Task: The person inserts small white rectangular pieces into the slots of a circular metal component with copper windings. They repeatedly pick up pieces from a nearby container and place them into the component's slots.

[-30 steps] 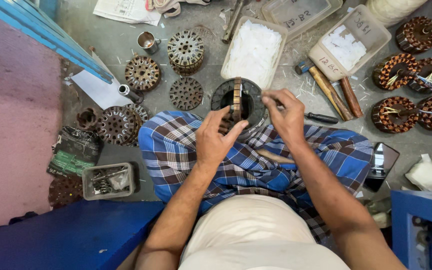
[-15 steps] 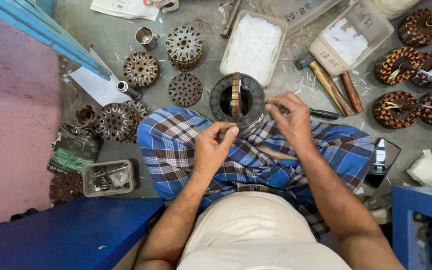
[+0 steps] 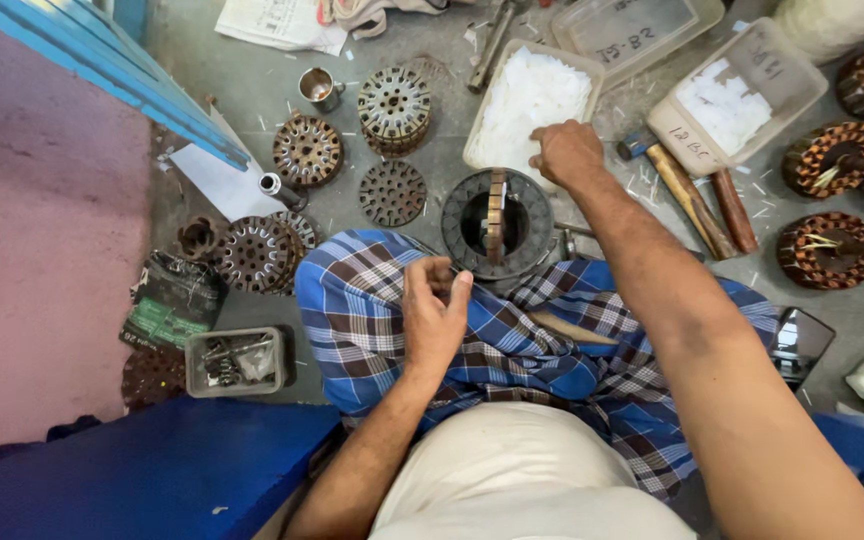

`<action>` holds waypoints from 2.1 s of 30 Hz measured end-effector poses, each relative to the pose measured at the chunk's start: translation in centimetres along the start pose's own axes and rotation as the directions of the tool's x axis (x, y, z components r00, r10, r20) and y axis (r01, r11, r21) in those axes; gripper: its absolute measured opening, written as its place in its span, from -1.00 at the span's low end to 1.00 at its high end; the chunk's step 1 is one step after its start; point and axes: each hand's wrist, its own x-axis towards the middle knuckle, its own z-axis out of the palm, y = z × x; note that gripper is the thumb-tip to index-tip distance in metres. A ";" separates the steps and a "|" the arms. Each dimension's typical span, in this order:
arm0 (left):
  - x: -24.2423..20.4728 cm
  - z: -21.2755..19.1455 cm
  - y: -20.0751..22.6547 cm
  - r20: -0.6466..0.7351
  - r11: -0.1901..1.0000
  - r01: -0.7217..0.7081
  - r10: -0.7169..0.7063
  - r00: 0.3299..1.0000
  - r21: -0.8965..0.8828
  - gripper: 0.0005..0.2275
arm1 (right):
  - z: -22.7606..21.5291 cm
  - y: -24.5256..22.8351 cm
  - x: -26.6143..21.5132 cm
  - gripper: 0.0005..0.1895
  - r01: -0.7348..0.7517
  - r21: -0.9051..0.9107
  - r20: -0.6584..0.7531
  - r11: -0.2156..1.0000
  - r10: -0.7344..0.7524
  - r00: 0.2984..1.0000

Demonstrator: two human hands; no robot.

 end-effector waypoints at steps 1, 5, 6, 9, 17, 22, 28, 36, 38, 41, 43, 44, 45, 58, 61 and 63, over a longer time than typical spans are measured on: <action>0.0 0.3 -0.4 -0.002 1.000 0.016 -0.016 1.000 -0.020 -0.65 | 0.9 0.0 0.2 -0.67 0.011 -0.031 0.030 0.999 -0.010 1.000; 0.7 0.8 -1.6 0.075 0.987 0.150 -0.145 0.987 -0.063 -0.44 | 3.3 1.0 0.4 -0.72 0.006 -0.064 0.091 0.998 0.000 0.996; 1.0 1.0 -1.8 0.111 0.966 0.183 -0.165 0.980 -0.181 -0.42 | 3.6 1.3 0.5 -0.67 -0.005 -0.047 0.092 0.999 0.009 0.996; 2.1 1.6 -1.9 0.190 0.890 0.263 -0.204 0.960 -0.372 -0.38 | 4.1 1.7 0.2 -0.78 0.092 -0.064 -0.117 0.994 -0.099 0.988; 4.1 1.3 -2.7 0.219 0.928 0.274 -0.222 0.950 -0.250 -0.36 | 2.5 0.4 -0.5 -0.74 -0.006 -0.134 -0.014 0.991 0.004 1.000; 4.0 0.9 -2.4 0.200 0.957 0.218 -0.179 0.963 -0.193 -0.38 | -1.2 -0.8 -3.0 -0.71 -0.013 0.186 -0.233 0.982 0.057 0.971; 1.8 -1.1 1.9 -0.017 0.943 -0.309 0.313 0.950 0.123 -0.66 | -8.2 -3.8 -9.6 -0.55 -0.056 0.673 -0.239 0.738 0.288 0.927; 0.3 -0.7 7.0 0.334 0.944 0.049 0.067 0.940 -0.326 -0.81 | -12.6 -11.1 -22.2 -0.45 0.201 0.819 -0.234 0.538 -0.006 0.972; 0.1 -0.4 6.7 0.413 0.890 0.200 -0.015 0.911 -0.410 -0.84 | -12.7 -12.1 -23.3 -0.48 0.175 0.862 -0.233 0.476 0.065 0.970; -0.3 -0.3 5.8 0.436 0.827 0.279 -0.047 0.899 -0.488 -0.85 | -12.4 -12.7 -24.4 -0.68 0.080 0.944 -0.138 0.321 0.162 0.977; -0.6 -0.4 5.2 0.441 0.868 0.258 -0.050 0.896 -0.425 -0.87 | -11.9 -12.7 -24.7 -0.79 -0.006 0.962 -0.050 0.272 0.199 0.979; -0.8 -0.5 4.9 0.444 0.886 0.248 -0.054 0.894 -0.393 -0.87 | -11.7 -12.6 -24.8 -0.80 -0.054 0.956 -0.009 0.288 0.214 0.977; -1.0 -0.4 4.7 0.447 0.877 0.252 -0.048 0.893 -0.410 -0.88 | -11.4 -12.4 -24.9 -0.82 -0.101 0.948 0.031 0.303 0.229 0.973; -0.2 -0.2 2.7 0.609 0.795 0.472 -0.168 0.775 -0.382 -0.95 | -10.4 -12.7 -24.7 -0.78 -0.031 0.925 0.022 0.379 0.028 0.999; 0.7 -0.5 2.7 0.623 0.741 0.532 -0.199 0.757 -0.410 -0.90 | -11.4 -12.2 -24.2 -0.65 0.283 0.824 -0.234 0.490 -0.161 0.959; 0.9 -0.5 3.1 0.611 0.732 0.529 -0.196 0.767 -0.430 -0.87 | -11.6 -12.1 -23.7 -0.67 0.335 0.707 -0.290 0.622 -0.177 0.940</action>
